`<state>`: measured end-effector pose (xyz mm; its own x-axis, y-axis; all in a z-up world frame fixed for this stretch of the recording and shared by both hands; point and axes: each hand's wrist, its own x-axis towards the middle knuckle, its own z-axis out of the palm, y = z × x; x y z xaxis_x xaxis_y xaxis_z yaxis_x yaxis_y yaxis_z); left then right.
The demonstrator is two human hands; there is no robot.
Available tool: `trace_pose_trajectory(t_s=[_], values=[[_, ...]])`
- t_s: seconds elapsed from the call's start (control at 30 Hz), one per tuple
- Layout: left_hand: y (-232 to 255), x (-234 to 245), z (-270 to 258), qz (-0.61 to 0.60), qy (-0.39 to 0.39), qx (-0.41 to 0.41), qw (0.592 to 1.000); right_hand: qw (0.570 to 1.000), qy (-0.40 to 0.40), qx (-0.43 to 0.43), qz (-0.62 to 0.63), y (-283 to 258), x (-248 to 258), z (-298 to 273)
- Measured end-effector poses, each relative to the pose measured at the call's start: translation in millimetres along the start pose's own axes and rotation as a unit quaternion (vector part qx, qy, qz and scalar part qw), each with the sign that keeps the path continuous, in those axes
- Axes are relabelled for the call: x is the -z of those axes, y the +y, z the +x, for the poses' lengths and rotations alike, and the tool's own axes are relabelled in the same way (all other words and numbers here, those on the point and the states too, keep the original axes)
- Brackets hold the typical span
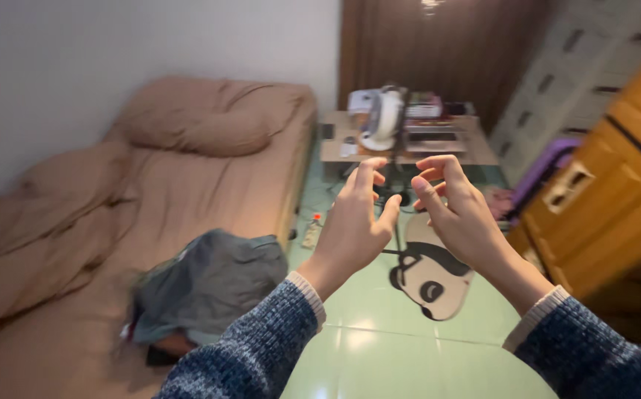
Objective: The person repeatedly picks up garments from a pile on the bed, places them on hangers, and hangs them on a nearby clothing rack. The person handles shirts, pants, and other clothing items one at a time, moving between the bed and the rack throughout the episode.
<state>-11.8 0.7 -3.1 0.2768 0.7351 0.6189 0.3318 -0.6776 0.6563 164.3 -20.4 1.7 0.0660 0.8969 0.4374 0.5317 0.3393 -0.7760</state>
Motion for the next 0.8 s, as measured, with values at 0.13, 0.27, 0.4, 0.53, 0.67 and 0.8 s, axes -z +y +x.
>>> trace_pose_trajectory(t_s=[0.13,0.27,0.4,0.53,0.67,0.8], values=[[-26,35,-21,0.049,0.033,0.053,0.997,0.998,-0.062,-0.006,0.018,-4,-39,17],[-54,55,-43,0.097,0.057,0.119,0.987,0.993,-0.118,0.014,0.020,3,-76,36],[-77,67,-61,0.137,0.076,0.167,0.974,0.984,-0.175,0.011,0.014,20,-111,53],[-94,68,-75,0.144,0.083,0.245,0.955,0.968,-0.247,-0.005,0.044,42,-138,73],[-107,66,-84,0.166,0.077,0.300,0.936,0.955,-0.295,0.022,0.023,62,-160,101],[-118,62,-100,0.208,0.092,0.286,0.931,0.939,-0.341,0.022,0.052,80,-182,122]])
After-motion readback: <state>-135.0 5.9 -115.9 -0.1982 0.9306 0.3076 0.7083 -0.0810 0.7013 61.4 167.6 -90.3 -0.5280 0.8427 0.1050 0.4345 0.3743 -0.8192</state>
